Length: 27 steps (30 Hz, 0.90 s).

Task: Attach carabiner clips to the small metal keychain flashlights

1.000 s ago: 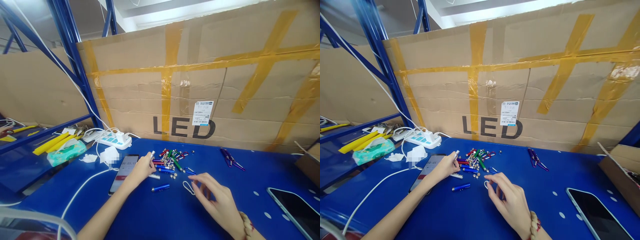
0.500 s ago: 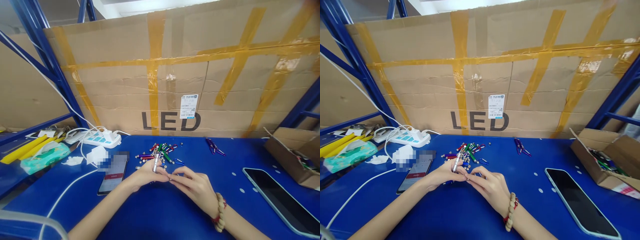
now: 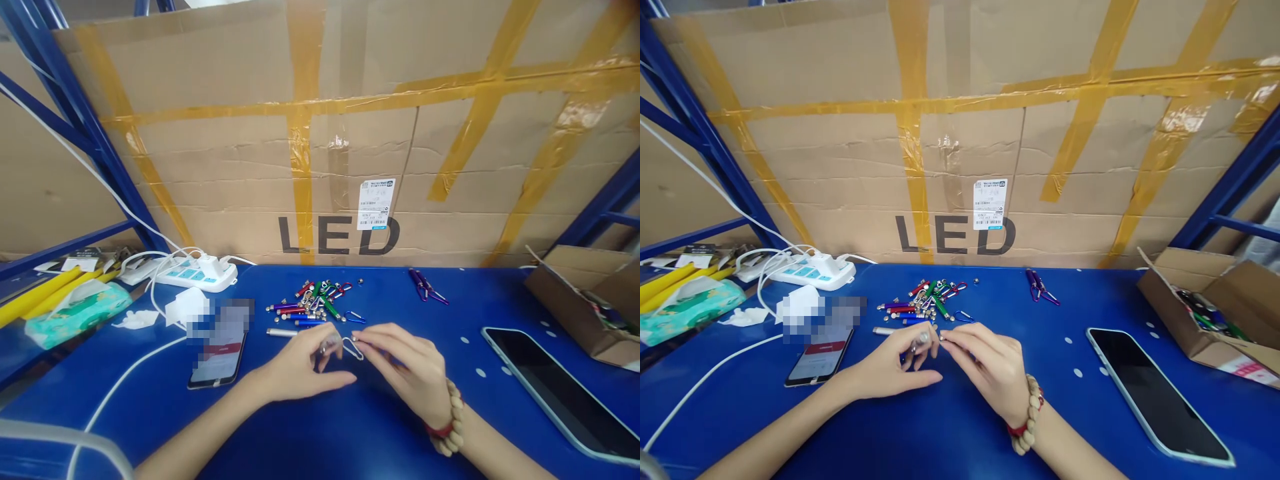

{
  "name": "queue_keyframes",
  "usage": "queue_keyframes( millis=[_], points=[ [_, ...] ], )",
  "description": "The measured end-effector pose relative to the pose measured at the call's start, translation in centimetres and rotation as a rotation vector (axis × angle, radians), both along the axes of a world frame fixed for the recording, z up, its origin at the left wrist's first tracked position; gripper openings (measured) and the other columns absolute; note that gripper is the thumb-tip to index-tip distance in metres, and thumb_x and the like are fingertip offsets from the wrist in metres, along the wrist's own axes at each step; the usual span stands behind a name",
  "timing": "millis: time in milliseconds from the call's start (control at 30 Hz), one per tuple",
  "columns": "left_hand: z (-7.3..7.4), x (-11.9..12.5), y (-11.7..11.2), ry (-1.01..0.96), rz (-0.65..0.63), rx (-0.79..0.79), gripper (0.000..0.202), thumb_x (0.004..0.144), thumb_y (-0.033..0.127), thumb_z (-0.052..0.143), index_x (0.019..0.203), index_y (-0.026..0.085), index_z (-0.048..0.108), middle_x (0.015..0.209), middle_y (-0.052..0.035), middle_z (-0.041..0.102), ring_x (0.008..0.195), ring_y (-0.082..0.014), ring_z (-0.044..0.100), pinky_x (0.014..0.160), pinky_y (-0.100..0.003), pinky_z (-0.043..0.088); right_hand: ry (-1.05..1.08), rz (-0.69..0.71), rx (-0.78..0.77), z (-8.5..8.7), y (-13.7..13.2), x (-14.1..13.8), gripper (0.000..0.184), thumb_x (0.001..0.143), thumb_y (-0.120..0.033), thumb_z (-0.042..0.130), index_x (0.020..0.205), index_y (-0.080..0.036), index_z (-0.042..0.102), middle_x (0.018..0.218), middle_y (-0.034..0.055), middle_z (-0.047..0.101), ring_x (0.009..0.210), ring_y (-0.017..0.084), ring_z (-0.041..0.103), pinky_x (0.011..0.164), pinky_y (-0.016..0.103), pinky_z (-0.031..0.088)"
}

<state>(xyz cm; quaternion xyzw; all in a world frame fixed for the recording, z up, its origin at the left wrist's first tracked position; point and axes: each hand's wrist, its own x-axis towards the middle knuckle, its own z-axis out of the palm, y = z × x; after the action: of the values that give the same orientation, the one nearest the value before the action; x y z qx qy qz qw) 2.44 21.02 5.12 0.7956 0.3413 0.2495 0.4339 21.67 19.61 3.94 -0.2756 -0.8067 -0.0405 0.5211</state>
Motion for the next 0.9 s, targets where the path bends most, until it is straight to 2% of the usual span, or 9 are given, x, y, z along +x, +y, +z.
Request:
queue_keyframes(
  millis=[100,267,433,567,733,800,900],
  points=[
    [-1.4,0.1,0.0,0.091,-0.060,0.169,0.023,0.076,0.034,0.062,0.079,0.017,0.046,0.074,0.0031,0.041,0.061,-0.0081,0.038,0.053,-0.020,0.035,0.000,0.037,0.004,0.0,-0.3,-0.3,0.011,0.081,-0.013,0.061,0.090,-0.015,0.066,0.082,0.0025,0.067,0.071,0.007,0.063,0.061,0.014,0.050],
    [-3.0,0.3,0.1,0.122,-0.030,0.174,0.027,0.077,0.040,0.059,0.089,0.018,0.049,0.083,0.0000,0.046,0.066,-0.0098,0.044,0.058,-0.021,0.041,-0.037,0.050,-0.027,-0.4,0.0,-0.2,0.012,0.083,-0.014,0.058,0.090,-0.015,0.068,0.083,0.0021,0.067,0.069,0.006,0.063,0.059,0.013,0.050],
    [-2.8,0.3,0.1,0.149,-0.034,0.161,0.028,0.077,0.041,0.059,0.090,0.018,0.049,0.084,-0.0001,0.047,0.068,-0.0101,0.046,0.061,-0.021,0.043,-0.046,0.054,-0.029,-0.2,0.2,0.0,0.012,0.083,-0.016,0.058,0.088,-0.018,0.068,0.081,0.0010,0.068,0.067,0.006,0.063,0.057,0.013,0.050],
    [-2.7,0.1,0.3,0.208,-0.020,0.176,0.022,0.080,0.037,0.055,0.091,0.019,0.050,0.086,-0.0015,0.050,0.075,-0.0128,0.050,0.064,-0.022,0.045,-0.112,0.053,-0.074,-0.3,0.3,-0.2,0.015,0.087,-0.020,0.054,0.088,-0.018,0.068,0.085,0.0017,0.068,0.068,0.006,0.063,0.057,0.013,0.050],
    [-2.6,-0.1,0.2,0.255,-0.008,0.188,0.019,0.083,0.032,0.050,0.097,0.019,0.051,0.089,-0.0038,0.054,0.082,-0.0163,0.054,0.067,-0.024,0.046,-0.136,0.058,-0.081,-0.7,0.4,-0.5,0.011,0.085,-0.020,0.057,0.085,-0.019,0.068,0.089,0.0021,0.068,0.066,0.006,0.064,0.055,0.013,0.049],
    [-2.3,-0.1,0.1,0.273,-0.004,0.199,0.019,0.082,0.032,0.051,0.097,0.020,0.050,0.091,-0.0039,0.055,0.083,-0.0171,0.055,0.068,-0.025,0.046,-0.117,0.086,-0.141,-0.6,0.5,-0.5,0.010,0.084,-0.020,0.058,0.083,-0.019,0.068,0.089,0.0021,0.068,0.066,0.007,0.064,0.055,0.013,0.050],
    [-1.9,0.0,0.2,0.270,0.047,0.222,0.012,0.082,0.029,0.049,0.090,0.020,0.048,0.087,-0.0023,0.054,0.076,-0.0156,0.053,0.063,-0.025,0.043,-0.085,0.105,-0.325,-0.5,0.9,0.0,0.013,0.085,-0.026,0.057,0.091,-0.020,0.067,0.095,0.0033,0.066,0.058,0.005,0.060,0.048,0.013,0.048]
  ],
)
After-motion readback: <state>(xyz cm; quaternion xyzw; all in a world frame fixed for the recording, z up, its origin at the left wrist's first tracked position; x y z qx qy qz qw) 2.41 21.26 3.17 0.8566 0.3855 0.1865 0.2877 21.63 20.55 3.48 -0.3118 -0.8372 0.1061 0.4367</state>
